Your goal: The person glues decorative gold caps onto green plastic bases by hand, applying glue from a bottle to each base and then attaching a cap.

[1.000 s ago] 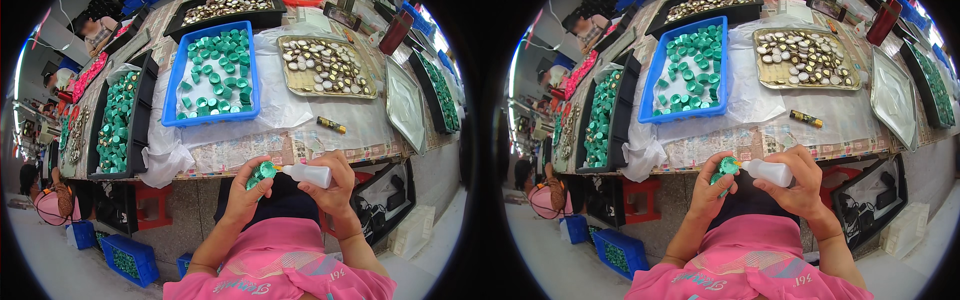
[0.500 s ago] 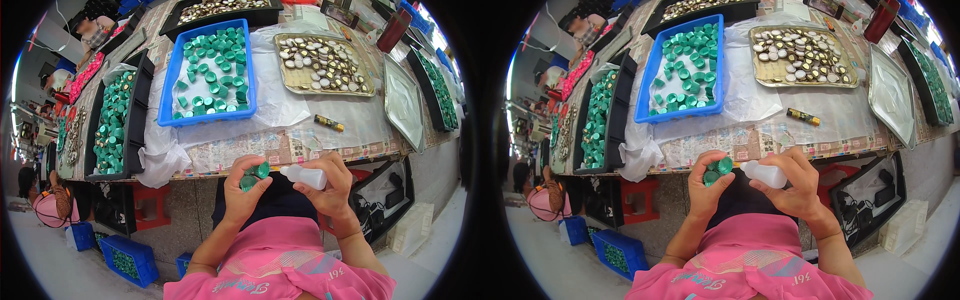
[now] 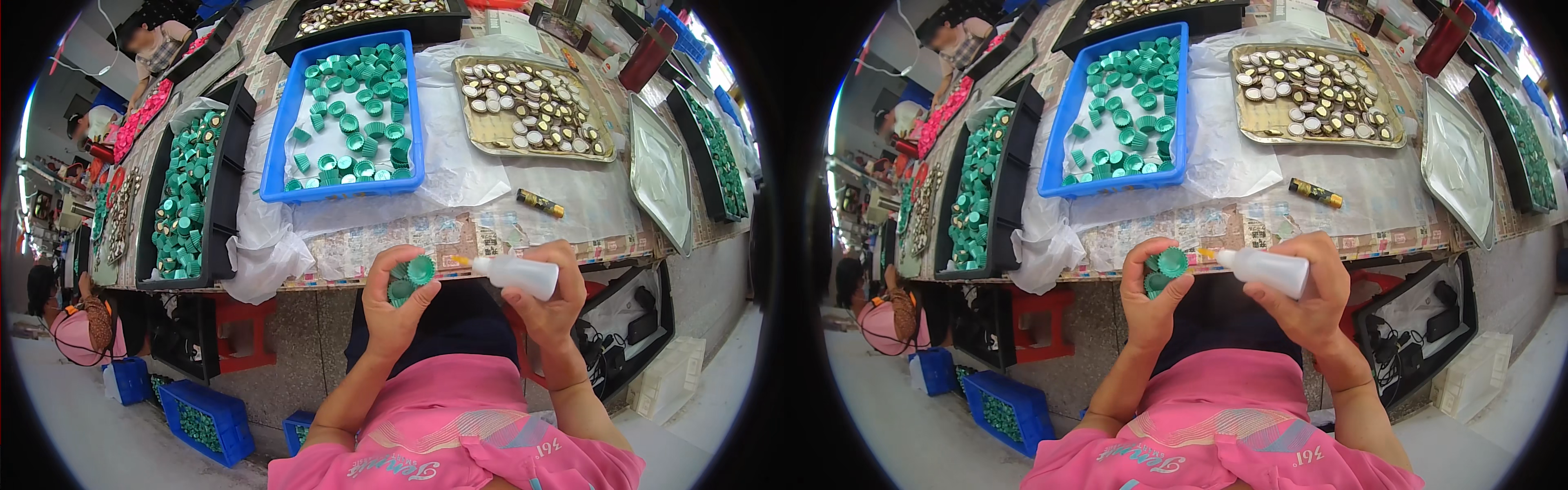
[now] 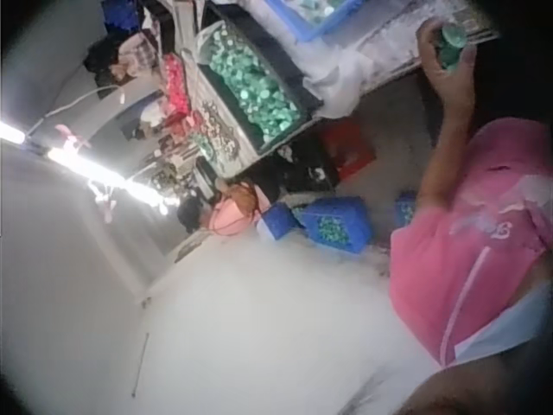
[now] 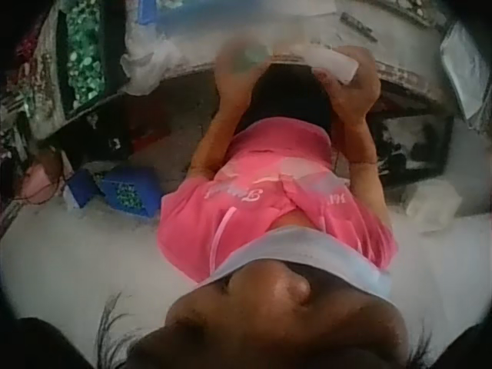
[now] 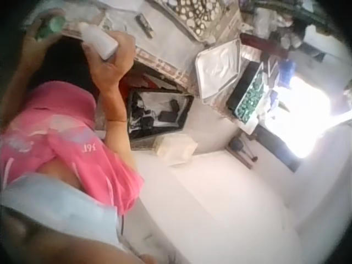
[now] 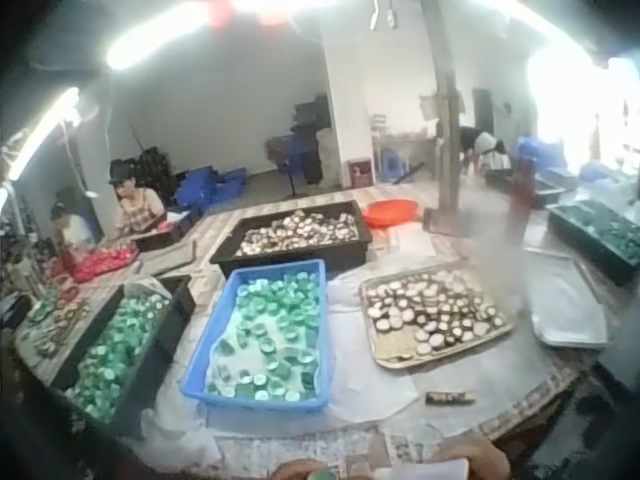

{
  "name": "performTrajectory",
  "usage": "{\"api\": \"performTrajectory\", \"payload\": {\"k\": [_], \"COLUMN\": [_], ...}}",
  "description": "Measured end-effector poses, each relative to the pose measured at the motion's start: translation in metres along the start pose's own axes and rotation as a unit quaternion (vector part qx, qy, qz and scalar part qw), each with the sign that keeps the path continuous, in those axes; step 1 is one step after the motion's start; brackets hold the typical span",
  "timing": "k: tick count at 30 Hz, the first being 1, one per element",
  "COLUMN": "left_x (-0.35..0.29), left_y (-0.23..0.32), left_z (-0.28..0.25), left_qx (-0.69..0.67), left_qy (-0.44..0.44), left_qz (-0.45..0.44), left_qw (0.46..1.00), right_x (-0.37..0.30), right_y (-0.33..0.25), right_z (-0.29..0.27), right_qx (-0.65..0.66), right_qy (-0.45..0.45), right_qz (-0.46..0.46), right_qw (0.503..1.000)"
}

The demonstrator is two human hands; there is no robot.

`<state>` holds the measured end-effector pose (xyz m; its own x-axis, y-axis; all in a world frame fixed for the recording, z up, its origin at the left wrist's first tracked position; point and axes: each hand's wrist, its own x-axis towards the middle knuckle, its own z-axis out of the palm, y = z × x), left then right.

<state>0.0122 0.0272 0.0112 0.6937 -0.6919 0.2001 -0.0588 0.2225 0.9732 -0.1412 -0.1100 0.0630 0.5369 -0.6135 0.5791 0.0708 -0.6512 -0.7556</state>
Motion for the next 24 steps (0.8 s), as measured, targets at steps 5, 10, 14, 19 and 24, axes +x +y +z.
{"api": "performTrajectory", "payload": {"k": [5,10,14,19,24], "left_x": [-0.001,-0.006,-0.006,-0.004,-0.003], "left_y": [0.008,0.002,0.001,0.003,0.003], "left_z": [-0.005,-0.005,0.0,0.006,0.007], "left_qx": [-0.376,-0.537,-0.586,-0.632,-0.632], "left_qy": [-0.046,-0.13,-0.154,-0.185,-0.195], "left_qz": [-0.227,-0.298,-0.307,-0.346,-0.359], "left_qw": [0.897,0.778,0.734,0.669,0.658], "right_x": [0.004,0.013,0.018,0.021,0.024], "right_y": [0.024,0.043,0.047,0.055,0.051], "right_z": [0.012,0.015,0.017,0.017,0.014], "right_qx": [-0.003,-0.068,-0.094,-0.121,-0.145], "right_qy": [-0.024,-0.111,-0.15,-0.168,-0.122], "right_qz": [0.136,0.13,0.149,0.116,0.042], "right_qw": [0.99,0.983,0.973,0.971,0.981]}}
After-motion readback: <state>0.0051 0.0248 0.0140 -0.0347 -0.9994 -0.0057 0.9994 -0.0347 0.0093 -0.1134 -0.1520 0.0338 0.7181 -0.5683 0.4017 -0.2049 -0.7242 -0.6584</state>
